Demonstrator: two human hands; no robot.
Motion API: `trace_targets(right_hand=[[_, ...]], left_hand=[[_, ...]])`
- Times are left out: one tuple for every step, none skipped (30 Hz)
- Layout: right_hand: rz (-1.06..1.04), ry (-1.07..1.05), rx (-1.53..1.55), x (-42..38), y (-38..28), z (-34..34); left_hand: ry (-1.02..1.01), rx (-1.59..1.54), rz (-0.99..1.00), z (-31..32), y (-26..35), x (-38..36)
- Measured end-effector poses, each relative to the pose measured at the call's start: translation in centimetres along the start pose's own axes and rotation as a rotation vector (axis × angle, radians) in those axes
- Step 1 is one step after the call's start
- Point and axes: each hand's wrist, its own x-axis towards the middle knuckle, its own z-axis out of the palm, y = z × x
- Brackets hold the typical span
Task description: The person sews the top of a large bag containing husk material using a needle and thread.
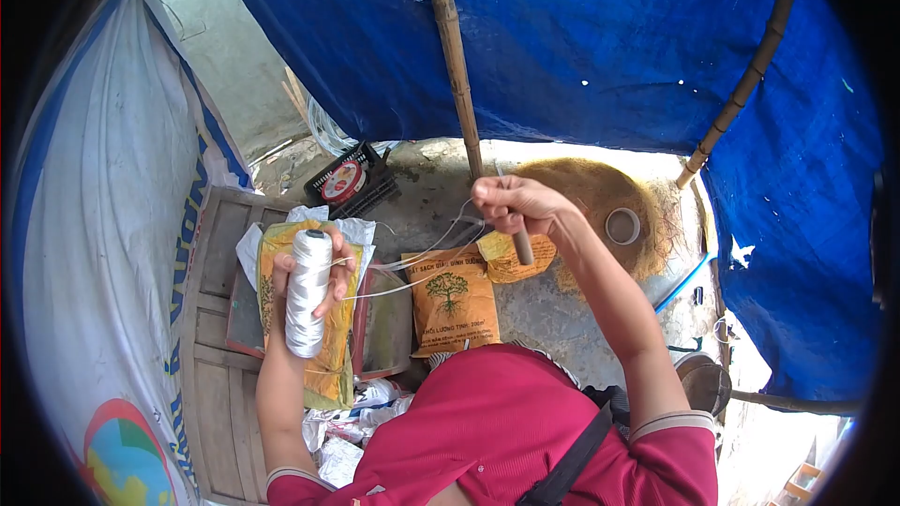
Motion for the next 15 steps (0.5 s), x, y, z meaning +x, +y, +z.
trace_targets(right_hand=[[0.035,-0.054,-0.002,0.1,0.1,0.3],[-0.004,0.226,-0.088,-0.8,-1.0,0.2],[-0.051,0.538,-0.12,-2.0,-2.6,0.1],[-0.079,0.326,-0.141,-2.5,-2.6,-4.1],[-0.107,0.115,-0.164,-2.5,-2.5,-7.4],[-0.086,0.147,-0.181,-2.7,-2.4,-6.6],[-0.08,0.149,-0.18,-2.8,-2.4,-6.4],[-0.069,0.146,-0.166,-2.8,-2.5,-6.3],[-0.056,0.143,-0.146,-2.9,-2.3,-6.2],[-0.026,0.142,-0.148,-3.0,-2.4,-6.2],[-0.027,0.145,-0.146,-3.1,-2.4,-6.0],[-0.024,0.149,-0.158,-3.2,-2.4,-5.7],[-0.019,0.152,-0.171,-3.3,-2.5,-5.5],[-0.02,0.154,-0.17,-3.4,-2.6,-5.4],[-0.033,0.168,-0.146,-3.4,-2.6,-5.3]], left_hand=[[-0.05,-0.08,0.028,0.1,-0.2,0.4],[-0.098,-0.16,0.058,0.2,-0.3,0.4],[-0.097,-0.158,0.06,0.2,-0.4,0.0],[-0.017,-0.125,0.082,0.1,-0.6,-0.7],[0.059,-0.092,0.105,-0.1,-0.4,-1.0],[-0.051,-0.03,0.002,-0.4,-0.1,-0.7],[-0.049,-0.036,0.003,-0.7,-0.3,-0.9],[-0.043,-0.052,0.024,-0.8,-0.3,-0.9],[-0.033,-0.068,0.042,-0.9,-0.2,-1.1],[0.026,-0.068,0.053,-0.2,-0.1,-1.0],[0.025,-0.069,0.049,-0.6,0.0,-1.0],[0.038,0.123,0.018,-0.8,0.3,-1.0],[0.051,0.316,-0.013,-0.9,0.5,-0.9],[0.057,0.383,-0.105,-0.7,0.8,-1.1],[0.058,0.382,-0.108,-0.6,0.8,-1.1]])
